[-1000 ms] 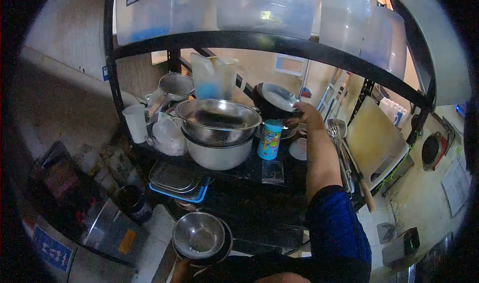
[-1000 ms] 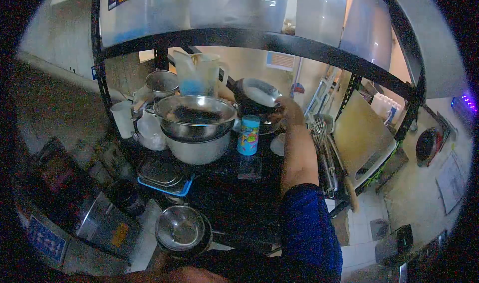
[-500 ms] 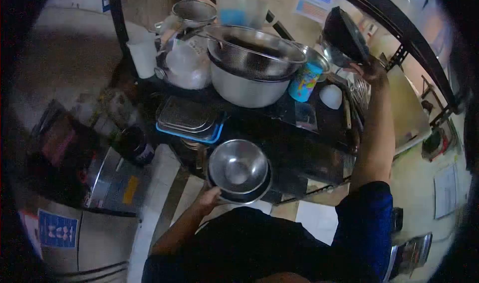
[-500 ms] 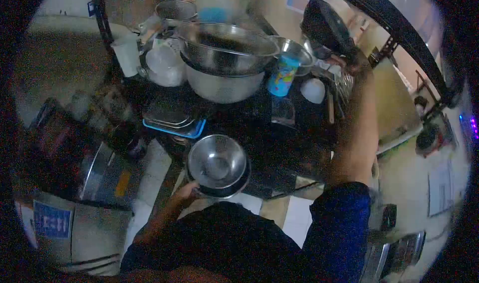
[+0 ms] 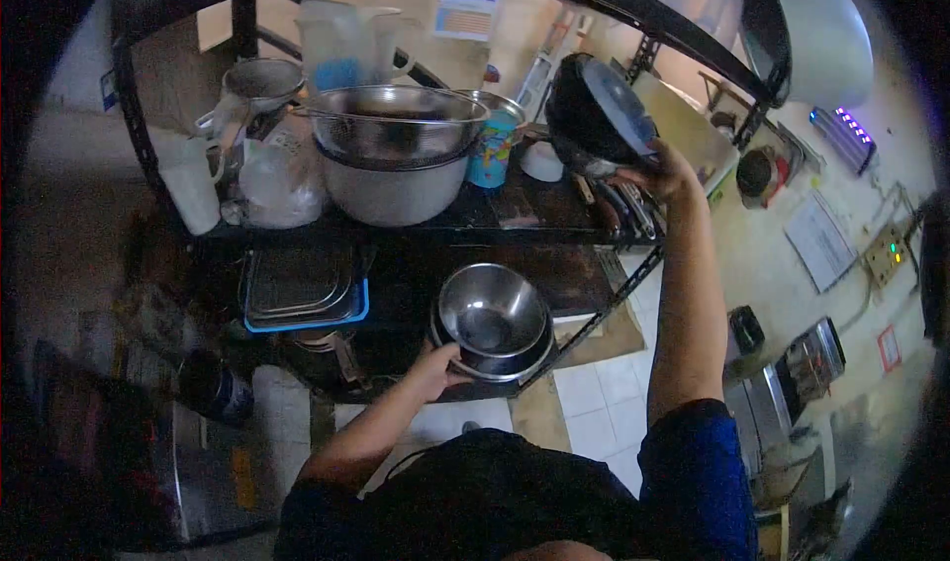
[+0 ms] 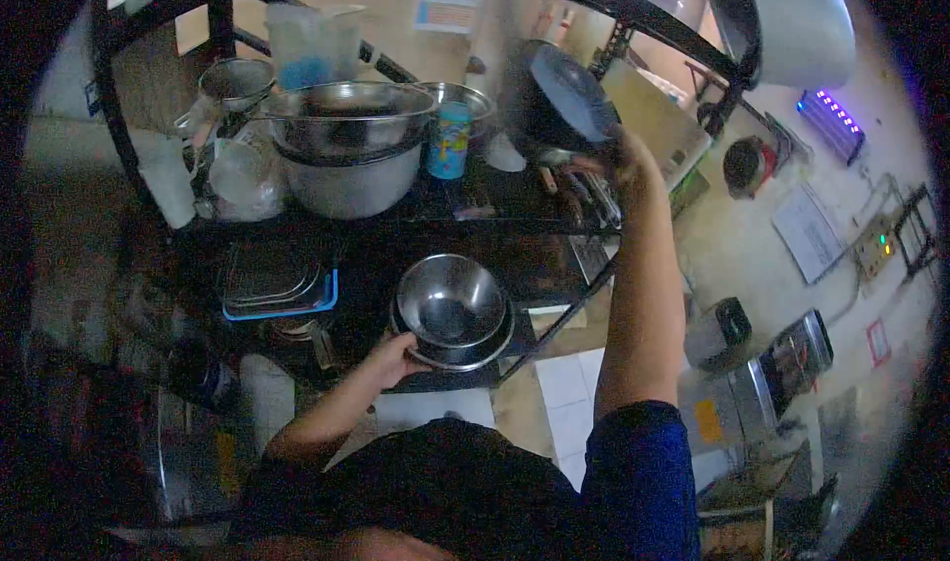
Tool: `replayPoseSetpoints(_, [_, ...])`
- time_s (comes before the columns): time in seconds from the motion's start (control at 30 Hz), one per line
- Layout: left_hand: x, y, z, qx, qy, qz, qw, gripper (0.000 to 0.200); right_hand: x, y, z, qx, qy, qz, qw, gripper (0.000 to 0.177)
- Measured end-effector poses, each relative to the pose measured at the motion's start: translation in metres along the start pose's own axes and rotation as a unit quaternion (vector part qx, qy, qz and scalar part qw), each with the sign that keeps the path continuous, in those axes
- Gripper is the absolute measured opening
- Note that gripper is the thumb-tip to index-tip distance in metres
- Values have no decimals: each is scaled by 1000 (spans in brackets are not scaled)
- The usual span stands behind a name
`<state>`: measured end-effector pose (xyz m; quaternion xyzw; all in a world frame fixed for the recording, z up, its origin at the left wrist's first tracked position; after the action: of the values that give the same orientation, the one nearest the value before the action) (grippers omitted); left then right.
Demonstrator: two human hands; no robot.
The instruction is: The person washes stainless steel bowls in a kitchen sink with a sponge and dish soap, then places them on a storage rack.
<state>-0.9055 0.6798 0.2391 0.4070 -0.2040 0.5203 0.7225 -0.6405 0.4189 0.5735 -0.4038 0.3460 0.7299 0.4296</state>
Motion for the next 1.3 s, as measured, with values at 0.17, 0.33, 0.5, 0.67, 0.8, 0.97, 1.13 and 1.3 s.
replayPoseSetpoints(0.17, [-2,-14,15,12,-16,-3,1000,57,54,59,5,65,2,-16,998,53])
replayPoseSetpoints(0.33, [3,-9,25,-23,-27,29,999,75,108,105,7,108,45,-22,993,40])
replayPoseSetpoints(0.5, [-11,3,17,-19,15,-5,1000,77,184,126,-19,123,80,62,987,28])
replayPoseSetpoints(0.67, [-44,19,-9,-27,43,-46,998,75,249,133,-23,86,179,65,978,39])
replayPoseSetpoints(0.8, [-48,54,-9,-68,80,-29,994,49,282,132,-29,62,339,69,936,61])
replayPoseSetpoints(0.97, [-69,66,-40,73,92,-206,971,40,274,144,-8,57,518,0,853,62])
replayPoseSetpoints(1.13, [-93,75,-59,71,26,-180,981,33,258,162,12,14,582,11,813,64])
replayPoseSetpoints(1.3, [-98,67,-63,68,-45,-124,989,31,238,174,13,6,646,-8,763,61])
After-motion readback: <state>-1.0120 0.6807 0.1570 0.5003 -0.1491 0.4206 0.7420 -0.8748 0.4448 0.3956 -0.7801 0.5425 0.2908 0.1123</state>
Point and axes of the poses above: each hand's wrist, its own y-axis away from the middle knuckle, its own z-axis out of the palm, x = y × z, the point moved 3 cm from there along -y, towards the middle knuckle, and after that the axes turned 3 degrees about -y, right-handed, at the moved point
